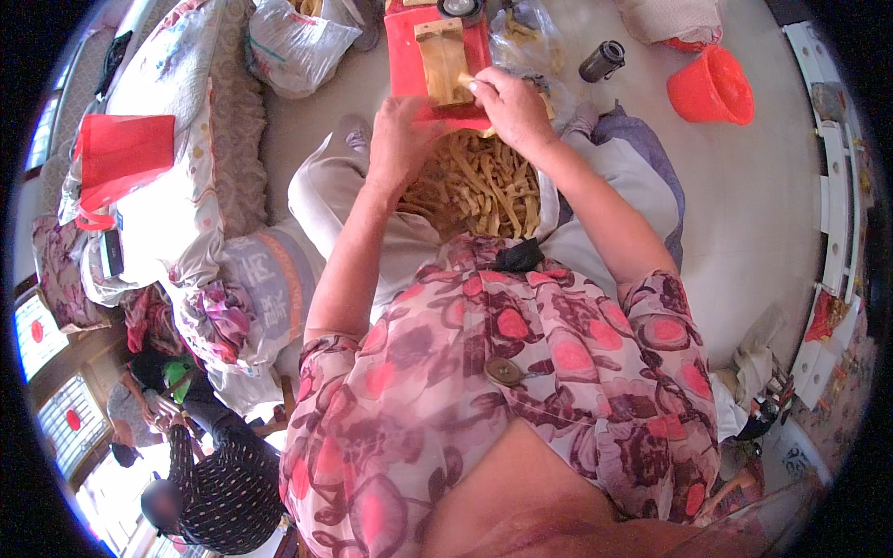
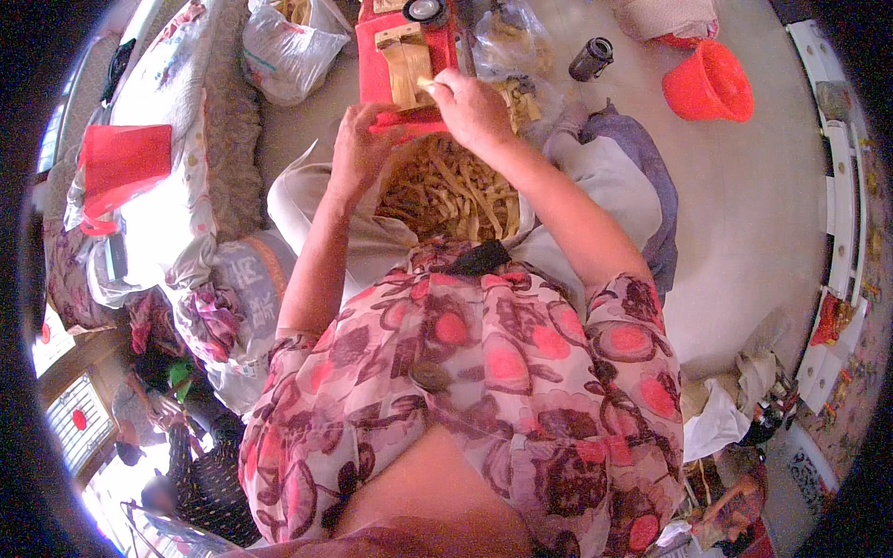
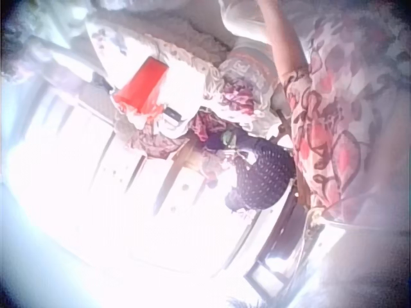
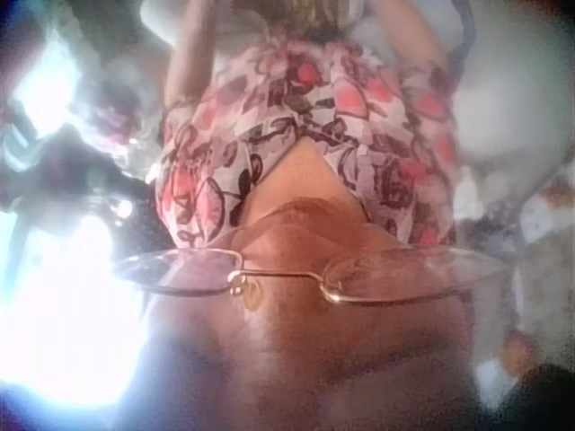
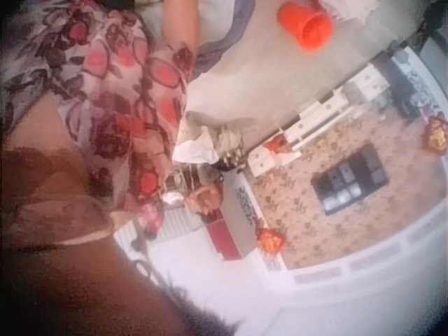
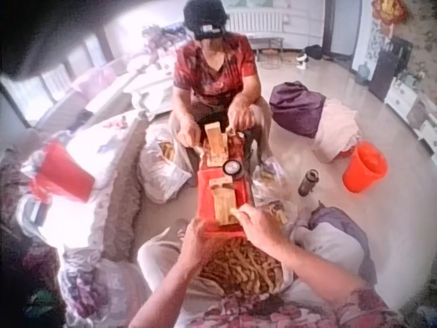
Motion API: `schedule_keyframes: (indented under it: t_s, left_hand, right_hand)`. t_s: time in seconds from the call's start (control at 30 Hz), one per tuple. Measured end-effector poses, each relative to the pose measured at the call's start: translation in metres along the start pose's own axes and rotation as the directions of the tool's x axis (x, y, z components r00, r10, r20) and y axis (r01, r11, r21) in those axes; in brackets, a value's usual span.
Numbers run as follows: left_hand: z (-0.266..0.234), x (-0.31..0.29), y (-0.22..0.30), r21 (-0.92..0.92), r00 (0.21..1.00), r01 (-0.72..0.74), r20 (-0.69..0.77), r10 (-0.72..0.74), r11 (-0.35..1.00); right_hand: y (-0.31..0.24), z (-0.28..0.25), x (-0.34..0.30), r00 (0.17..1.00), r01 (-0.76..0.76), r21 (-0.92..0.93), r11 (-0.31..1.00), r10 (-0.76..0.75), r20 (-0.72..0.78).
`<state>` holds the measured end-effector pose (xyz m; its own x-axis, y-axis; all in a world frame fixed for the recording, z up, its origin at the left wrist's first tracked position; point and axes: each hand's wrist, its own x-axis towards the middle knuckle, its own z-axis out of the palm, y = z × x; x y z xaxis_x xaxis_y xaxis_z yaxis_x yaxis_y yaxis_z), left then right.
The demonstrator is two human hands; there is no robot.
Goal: The person processes long strips of food material by hand using a small wooden manual slicer, feeding the strips through the tool and collecting the processed pieces in a large bowl.
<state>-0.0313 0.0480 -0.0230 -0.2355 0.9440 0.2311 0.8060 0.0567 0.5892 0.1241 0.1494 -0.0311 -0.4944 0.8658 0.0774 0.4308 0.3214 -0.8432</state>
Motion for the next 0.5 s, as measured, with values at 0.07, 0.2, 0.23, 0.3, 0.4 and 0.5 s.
schedule_keyframes:
  t_s: [0.07,0.2,0.23,0.3,0.4,0.5]
  left_hand:
    - [0.007,-0.015,0.002,-0.404,0.925,0.317,0.333,-0.185,0.858]
    - [0.032,-0.041,0.007,-0.693,0.665,0.703,0.72,-0.197,-0.157]
    - [0.029,-0.038,0.012,-0.726,0.687,0.653,0.687,-0.234,-0.215]
    - [0.023,-0.033,0.022,-0.786,0.72,0.527,0.615,-0.323,-0.322]
    - [0.024,-0.033,0.013,-0.785,0.723,0.559,0.619,-0.306,-0.268]
    - [0.023,-0.032,0.025,-0.754,0.693,0.636,0.652,-0.308,-0.166]
  right_hand:
    - [-0.015,0.001,-0.011,0.986,0.158,0.056,0.986,-0.155,-0.055]
    - [-0.046,0.012,-0.04,0.949,0.315,0.25,0.916,-0.304,-0.082]
    - [-0.045,0.016,-0.047,0.939,0.343,0.273,0.899,-0.328,-0.1]
    - [-0.042,0.021,-0.054,0.935,0.344,0.338,0.876,-0.352,-0.038]
    - [-0.036,0.023,-0.058,0.975,0.119,0.469,0.875,-0.191,0.109]
    - [-0.033,0.022,-0.049,0.984,0.064,0.357,0.932,-0.118,0.134]
